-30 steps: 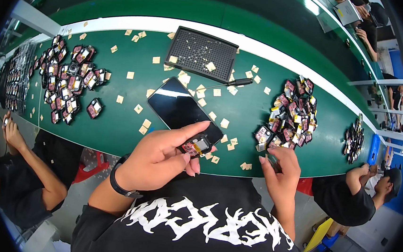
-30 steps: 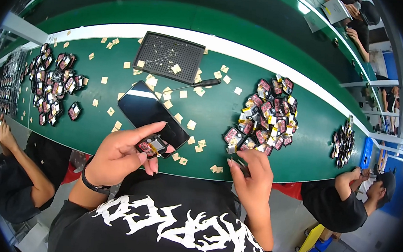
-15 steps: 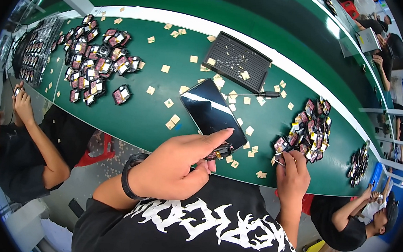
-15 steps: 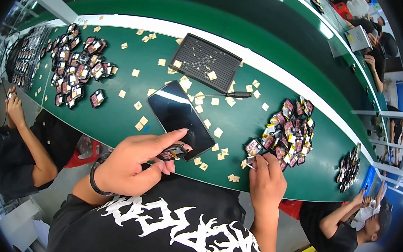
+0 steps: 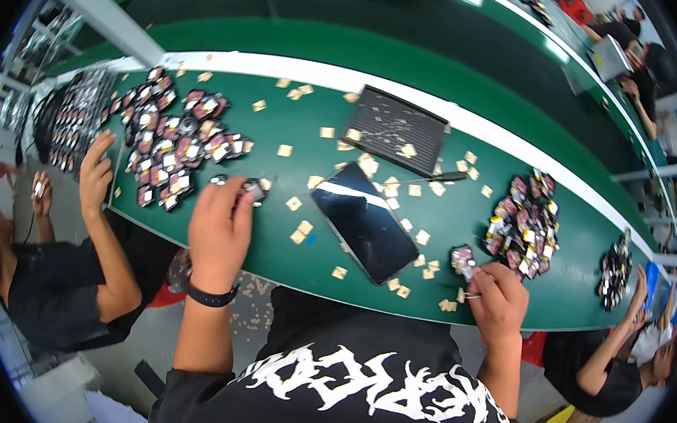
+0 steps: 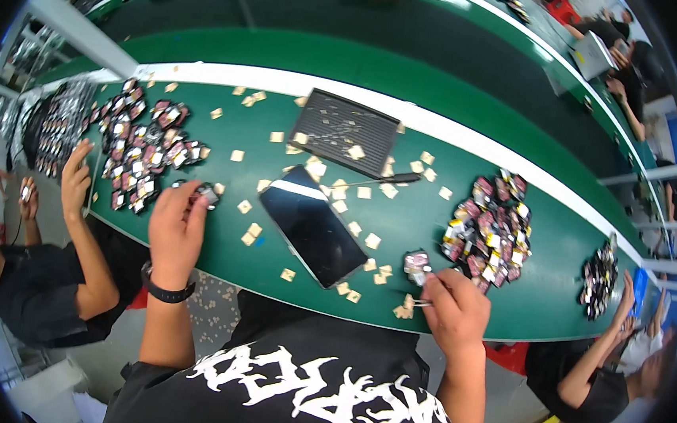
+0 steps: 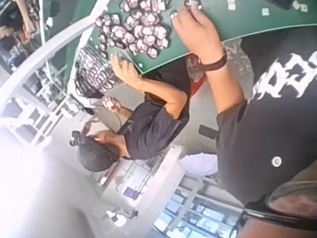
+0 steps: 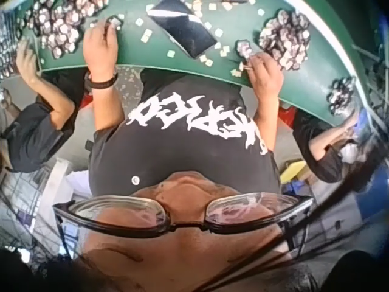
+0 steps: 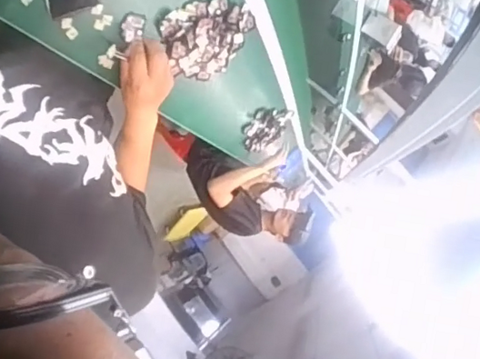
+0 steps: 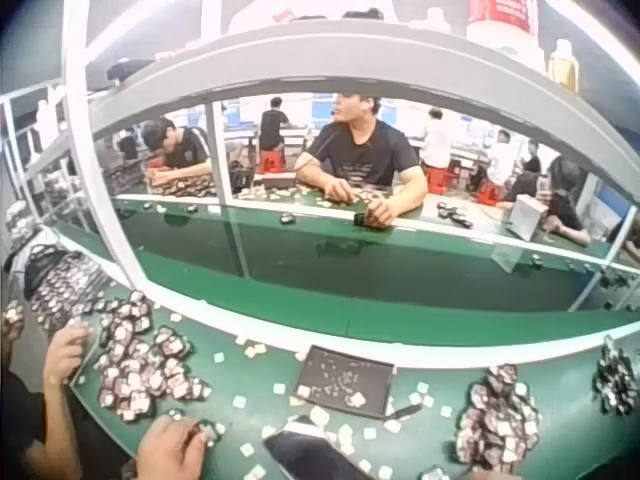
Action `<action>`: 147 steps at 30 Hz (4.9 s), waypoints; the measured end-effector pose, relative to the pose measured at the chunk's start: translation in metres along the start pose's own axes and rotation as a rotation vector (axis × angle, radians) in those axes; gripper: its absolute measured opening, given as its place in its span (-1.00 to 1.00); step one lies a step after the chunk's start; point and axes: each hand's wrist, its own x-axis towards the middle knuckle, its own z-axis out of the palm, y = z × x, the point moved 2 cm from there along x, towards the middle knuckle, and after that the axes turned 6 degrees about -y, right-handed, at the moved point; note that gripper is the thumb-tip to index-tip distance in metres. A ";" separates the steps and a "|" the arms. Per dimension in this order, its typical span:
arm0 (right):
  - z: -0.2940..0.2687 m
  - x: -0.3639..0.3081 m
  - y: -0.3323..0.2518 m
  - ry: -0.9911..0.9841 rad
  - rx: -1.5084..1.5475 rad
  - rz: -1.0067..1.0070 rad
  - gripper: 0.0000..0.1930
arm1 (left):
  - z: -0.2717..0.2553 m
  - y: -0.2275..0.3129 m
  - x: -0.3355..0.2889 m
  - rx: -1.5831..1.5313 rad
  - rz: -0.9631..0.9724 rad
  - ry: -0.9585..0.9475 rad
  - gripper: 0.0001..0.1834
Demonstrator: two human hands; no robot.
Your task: Assembling small electronic modules by attaching adhesive covers and connecting delicate ribbon cables.
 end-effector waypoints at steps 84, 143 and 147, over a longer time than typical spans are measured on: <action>-0.001 0.025 -0.064 -0.440 1.428 0.990 -0.89 | 0.050 0.132 -0.021 -0.724 0.287 -0.513 -0.63; 0.011 0.040 -0.073 -0.070 0.776 0.363 -0.86 | 0.067 0.141 -0.038 -1.539 -0.241 -0.784 -0.78; 0.020 0.033 -0.071 -0.056 0.775 0.342 -0.87 | 0.066 0.140 -0.039 -1.524 -0.190 -0.779 -0.76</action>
